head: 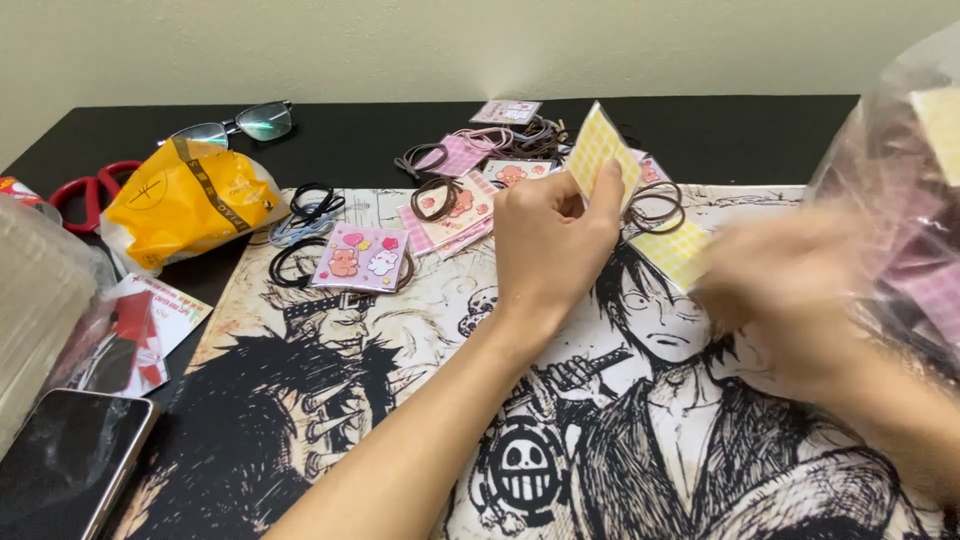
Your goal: The person wraps small patterned paper squares around hair ties one at a time. They pick up a hair tie and a paper square, fold the paper around the tie, and place the finished item on the table. The process is repeated with different colored papers.
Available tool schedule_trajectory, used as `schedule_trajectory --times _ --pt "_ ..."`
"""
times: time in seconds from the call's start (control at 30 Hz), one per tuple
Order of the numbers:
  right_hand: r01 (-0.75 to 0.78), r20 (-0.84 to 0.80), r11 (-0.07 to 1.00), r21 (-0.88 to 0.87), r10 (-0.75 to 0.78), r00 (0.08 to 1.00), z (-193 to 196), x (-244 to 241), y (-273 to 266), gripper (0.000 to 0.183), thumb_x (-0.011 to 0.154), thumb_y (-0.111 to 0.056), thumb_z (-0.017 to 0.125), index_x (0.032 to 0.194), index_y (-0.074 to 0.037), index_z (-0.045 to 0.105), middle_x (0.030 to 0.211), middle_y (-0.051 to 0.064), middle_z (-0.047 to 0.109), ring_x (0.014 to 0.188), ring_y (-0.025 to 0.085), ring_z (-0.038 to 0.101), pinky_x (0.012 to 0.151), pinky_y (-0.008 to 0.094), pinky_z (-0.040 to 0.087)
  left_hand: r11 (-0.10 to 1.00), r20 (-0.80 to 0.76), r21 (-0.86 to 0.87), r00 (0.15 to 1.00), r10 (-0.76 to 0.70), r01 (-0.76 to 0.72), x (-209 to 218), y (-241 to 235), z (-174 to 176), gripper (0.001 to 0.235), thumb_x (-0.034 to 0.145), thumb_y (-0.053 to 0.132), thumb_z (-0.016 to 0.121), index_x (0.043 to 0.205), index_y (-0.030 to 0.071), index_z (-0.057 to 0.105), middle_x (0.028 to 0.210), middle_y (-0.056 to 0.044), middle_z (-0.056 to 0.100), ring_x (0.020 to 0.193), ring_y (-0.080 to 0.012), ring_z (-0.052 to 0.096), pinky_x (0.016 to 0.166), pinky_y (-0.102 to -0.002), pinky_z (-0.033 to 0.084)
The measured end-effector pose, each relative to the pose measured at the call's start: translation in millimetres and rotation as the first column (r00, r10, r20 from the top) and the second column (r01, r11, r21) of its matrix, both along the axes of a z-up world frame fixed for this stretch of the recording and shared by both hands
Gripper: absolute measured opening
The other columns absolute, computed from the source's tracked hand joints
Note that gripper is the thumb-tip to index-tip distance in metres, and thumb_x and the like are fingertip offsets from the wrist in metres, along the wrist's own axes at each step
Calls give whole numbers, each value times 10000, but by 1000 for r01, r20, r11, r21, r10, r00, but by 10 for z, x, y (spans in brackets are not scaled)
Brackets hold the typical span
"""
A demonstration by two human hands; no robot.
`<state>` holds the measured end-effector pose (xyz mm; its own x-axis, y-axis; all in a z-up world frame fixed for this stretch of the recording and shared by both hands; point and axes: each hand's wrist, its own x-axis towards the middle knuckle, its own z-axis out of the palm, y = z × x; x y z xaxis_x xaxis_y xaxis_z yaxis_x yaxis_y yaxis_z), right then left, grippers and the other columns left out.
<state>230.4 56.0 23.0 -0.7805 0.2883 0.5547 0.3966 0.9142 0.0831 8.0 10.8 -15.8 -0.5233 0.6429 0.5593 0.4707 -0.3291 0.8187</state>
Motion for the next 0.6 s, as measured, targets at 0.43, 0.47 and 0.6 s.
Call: schedule_trajectory --times 0.43,0.47,0.6 --pt "-299 -442 521 -800 -174 880 -228 -368 -185 473 817 112 615 551 -137 312 522 -22 317 518 85 284 499 277 215 999 207 -13 977 -42 46 126 -67 208 439 1002 264 739 600 88 753 534 -23 707 436 -107 558 408 -315 357" --pt "-276 -426 662 -696 -72 902 -187 -347 -166 485 895 60 649 554 -138 367 541 -46 373 552 69 299 546 273 243 989 77 -148 996 34 -22 118 -25 23 503 1005 287 731 534 114 745 472 10 649 424 -105 475 484 -358 326" --pt "-147 -432 936 -320 -6 902 169 -136 -209 331 1235 150 611 915 78 647 920 166 631 856 219 536 818 364 461 998 113 -57 993 27 -21 155 -4 8 613 1029 297 763 494 160 496 463 50 475 462 -88 354 491 -363 273"
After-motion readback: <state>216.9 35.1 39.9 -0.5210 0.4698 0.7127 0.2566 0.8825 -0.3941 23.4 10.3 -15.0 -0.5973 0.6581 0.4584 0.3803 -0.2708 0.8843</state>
